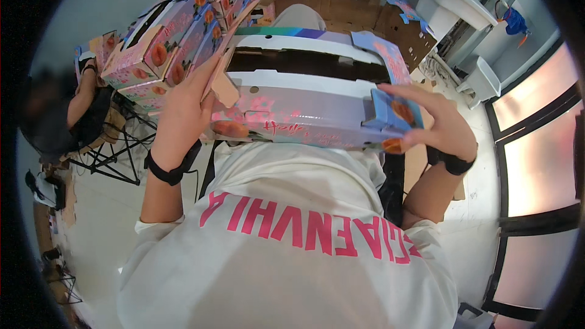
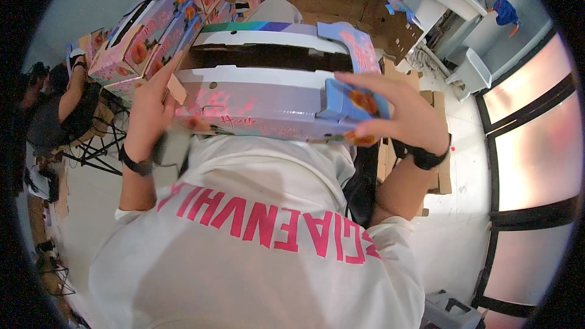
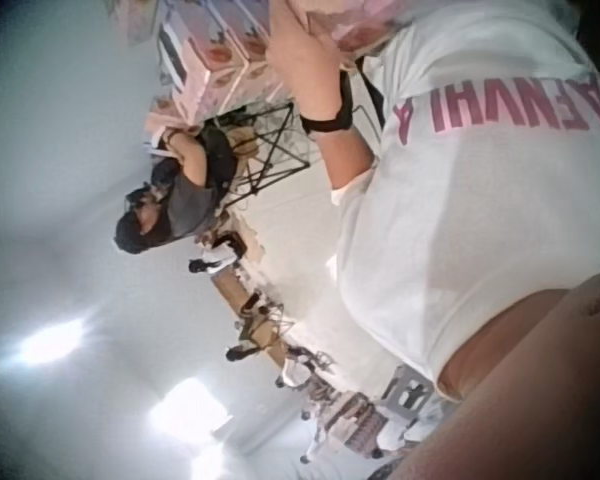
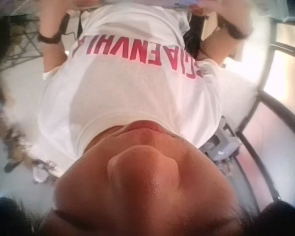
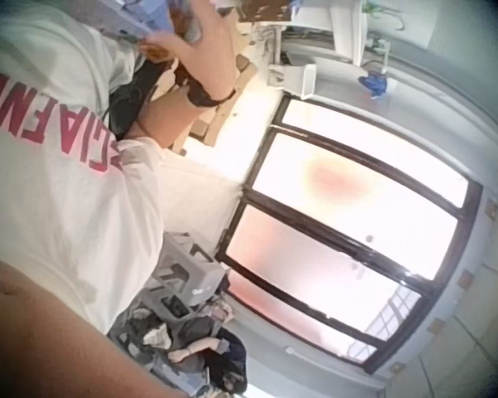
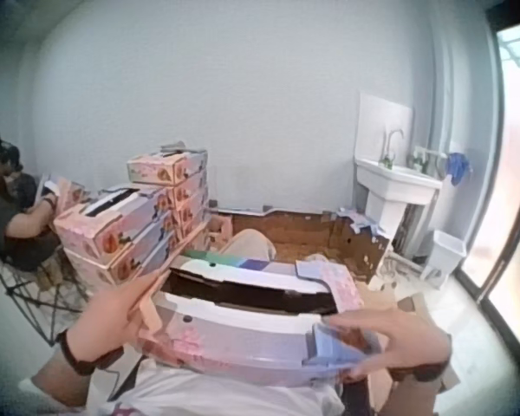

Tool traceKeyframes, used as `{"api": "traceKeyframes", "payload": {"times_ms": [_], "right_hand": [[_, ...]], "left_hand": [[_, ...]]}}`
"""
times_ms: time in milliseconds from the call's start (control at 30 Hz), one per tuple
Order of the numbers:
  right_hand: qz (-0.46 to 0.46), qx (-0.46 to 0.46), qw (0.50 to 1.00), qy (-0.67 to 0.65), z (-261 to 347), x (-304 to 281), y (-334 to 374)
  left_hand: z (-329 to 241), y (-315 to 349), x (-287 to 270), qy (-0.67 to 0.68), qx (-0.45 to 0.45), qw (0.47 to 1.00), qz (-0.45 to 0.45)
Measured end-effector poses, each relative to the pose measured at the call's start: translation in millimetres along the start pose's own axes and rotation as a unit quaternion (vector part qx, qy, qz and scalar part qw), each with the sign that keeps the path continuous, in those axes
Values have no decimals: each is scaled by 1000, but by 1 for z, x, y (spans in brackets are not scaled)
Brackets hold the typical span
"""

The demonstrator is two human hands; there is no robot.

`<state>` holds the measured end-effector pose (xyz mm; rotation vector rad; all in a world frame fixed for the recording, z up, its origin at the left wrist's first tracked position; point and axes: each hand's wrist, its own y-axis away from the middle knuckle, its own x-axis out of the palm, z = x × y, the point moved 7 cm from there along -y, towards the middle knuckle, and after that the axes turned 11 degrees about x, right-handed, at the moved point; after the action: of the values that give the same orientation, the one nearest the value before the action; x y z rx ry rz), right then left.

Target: Assembling or unfolding decorative cardboard produce boxes.

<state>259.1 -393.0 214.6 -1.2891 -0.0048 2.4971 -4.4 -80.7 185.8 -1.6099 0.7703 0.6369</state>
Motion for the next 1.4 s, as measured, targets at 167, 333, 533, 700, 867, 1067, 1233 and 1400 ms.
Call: {"api": "traceKeyframes", "payload": {"times_ms": [167, 333, 533, 700, 867, 1067, 1233, 1400], "right_hand": [[18, 9, 999, -45, -18, -40, -13], [-11, 68, 996, 54, -73, -33, -109], [78, 120, 986, 88, -104, -4, -153], [27, 120, 991, 58, -106, -9, -146], [17, 137, 990, 31, -109, -13, -137], [-6, 142, 990, 6, -115, -14, -134], [-27, 135, 990, 41, -114, -17, -132], [-41, 129, 989, 58, -107, -19, -128]], "left_hand": [[6, 0, 6, 19, 4, 1000, 6], [5, -1, 8, 3, 5, 1000, 3], [7, 0, 10, 15, -15, 1000, 2], [6, -2, 8, -35, 34, 998, -33], [4, -5, 14, -28, 39, 998, -36], [3, -8, 12, -15, 40, 998, -45], [3, -9, 13, -14, 47, 998, -41], [2, -10, 12, 3, 60, 996, -62]]}}
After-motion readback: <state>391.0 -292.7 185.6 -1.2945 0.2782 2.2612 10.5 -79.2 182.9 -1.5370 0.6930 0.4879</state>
